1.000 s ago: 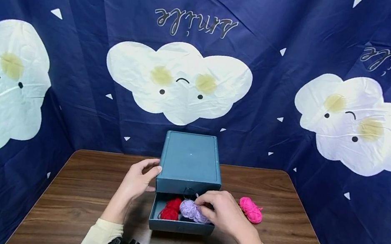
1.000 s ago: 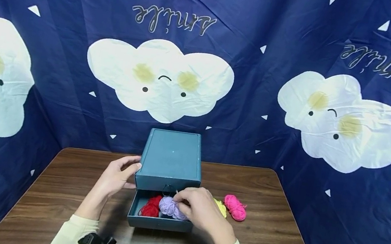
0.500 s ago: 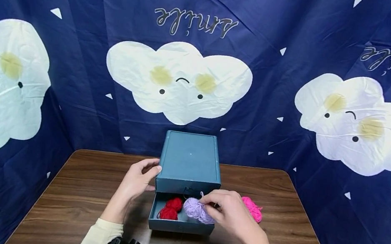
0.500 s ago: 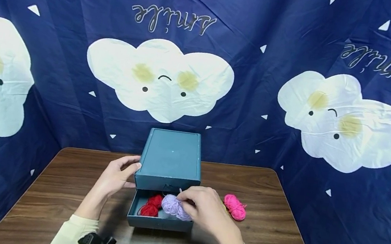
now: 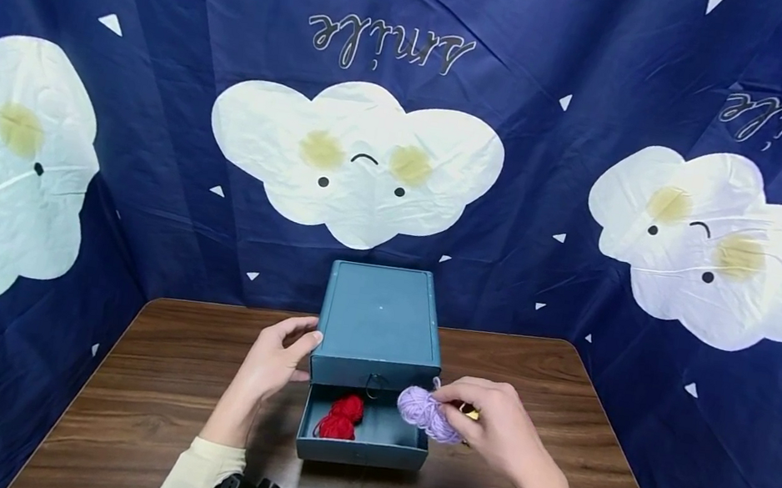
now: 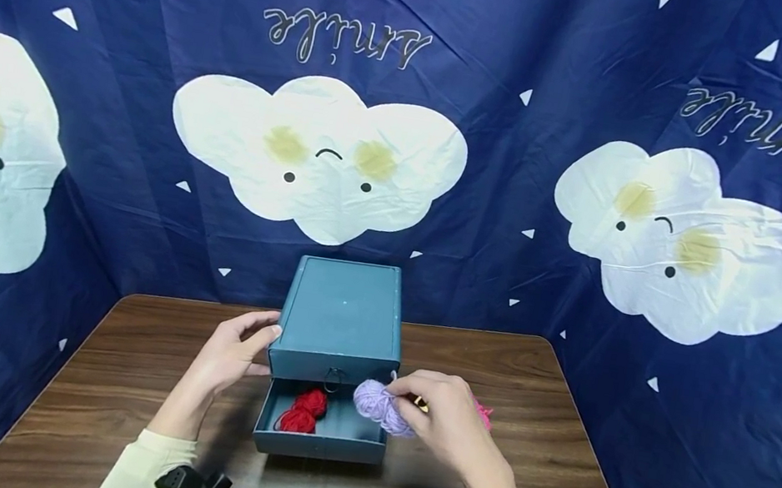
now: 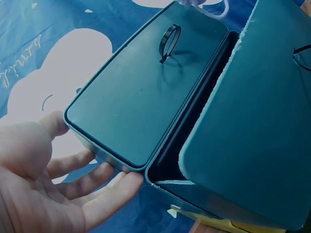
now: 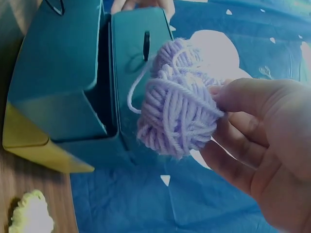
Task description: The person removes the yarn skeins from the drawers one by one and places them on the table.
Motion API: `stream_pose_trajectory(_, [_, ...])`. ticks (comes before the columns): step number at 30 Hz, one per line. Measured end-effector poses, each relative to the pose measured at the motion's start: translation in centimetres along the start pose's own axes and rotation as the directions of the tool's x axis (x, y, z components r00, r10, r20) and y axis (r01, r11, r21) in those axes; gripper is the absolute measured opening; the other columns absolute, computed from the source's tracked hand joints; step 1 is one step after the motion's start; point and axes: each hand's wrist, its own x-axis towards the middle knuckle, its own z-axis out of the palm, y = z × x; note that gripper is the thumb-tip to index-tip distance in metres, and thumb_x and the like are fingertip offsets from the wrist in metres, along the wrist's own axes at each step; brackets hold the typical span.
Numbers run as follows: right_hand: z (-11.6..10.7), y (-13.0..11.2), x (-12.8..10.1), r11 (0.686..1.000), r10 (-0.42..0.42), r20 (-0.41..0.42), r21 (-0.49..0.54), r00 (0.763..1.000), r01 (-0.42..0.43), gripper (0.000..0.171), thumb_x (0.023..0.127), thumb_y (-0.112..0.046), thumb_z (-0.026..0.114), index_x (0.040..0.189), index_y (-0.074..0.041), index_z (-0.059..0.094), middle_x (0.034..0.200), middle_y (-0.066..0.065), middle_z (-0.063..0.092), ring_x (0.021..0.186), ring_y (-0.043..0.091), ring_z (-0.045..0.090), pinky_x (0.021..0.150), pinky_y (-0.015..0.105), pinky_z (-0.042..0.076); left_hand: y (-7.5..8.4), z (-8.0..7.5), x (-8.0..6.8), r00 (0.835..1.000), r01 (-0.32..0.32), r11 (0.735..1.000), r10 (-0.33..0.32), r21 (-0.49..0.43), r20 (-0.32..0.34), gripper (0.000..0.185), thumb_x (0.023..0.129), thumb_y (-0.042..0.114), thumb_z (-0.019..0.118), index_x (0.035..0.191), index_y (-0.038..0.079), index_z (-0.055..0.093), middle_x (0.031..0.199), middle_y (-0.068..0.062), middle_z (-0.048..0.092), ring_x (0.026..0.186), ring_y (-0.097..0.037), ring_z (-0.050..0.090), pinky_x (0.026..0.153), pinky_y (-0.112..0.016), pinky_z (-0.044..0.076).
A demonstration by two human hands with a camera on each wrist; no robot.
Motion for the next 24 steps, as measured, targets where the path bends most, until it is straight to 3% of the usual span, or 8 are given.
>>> stream_pose_trajectory(10, [-0.9,1.9,-1.3,0.997,0.066,-0.027,-0.029,0.997,-0.067,0.027,0.078,0.004,0.082,0.095,-0.017,0.079,0.093,-0.008,0.076,0.075,-0.001,0.062,0.061,0.01,0.05,0.1,-0.1,0.0,1.0,-0.001,1.0,0.001,0.007,0.004,0.048,0.104,0.029,0.062,0.146,0.006,0.055,0.147,-0.021,0.054,0.124,-0.036,0.059,0.079,-0.048,0.064])
stream_pose_trajectory(18, [-1.7,3.5,-2.5,0.986,0.13,-0.019,-0.106,0.991,-0.131,0.028,0.077,0.003,0.083,0.094,-0.018,0.079,0.09,-0.009,0.075,0.072,-0.005,0.058,0.058,0.022,0.054,0.2,0.0,-0.2,1.0,-0.001,1.0,0.001,0.007,0.002,0.047,0.104,0.027,0.062,0.146,0.006,0.054,0.147,-0.021,0.054,0.125,-0.036,0.058,0.081,-0.049,0.064])
stream_pose_trajectory(24, [-2.0,4.9,-3.6,0.971,0.202,-0.014,-0.131,0.979,-0.202,0.025,0.078,0.002,0.083,0.093,-0.017,0.08,0.089,-0.007,0.075,0.07,-0.005,0.058,0.058,0.023,0.054,0.2,0.0,-0.1,1.0,0.003,1.0,-0.003,0.002,-0.003,0.047,0.104,0.027,0.062,0.145,0.006,0.055,0.146,-0.021,0.055,0.125,-0.036,0.059,0.08,-0.048,0.064])
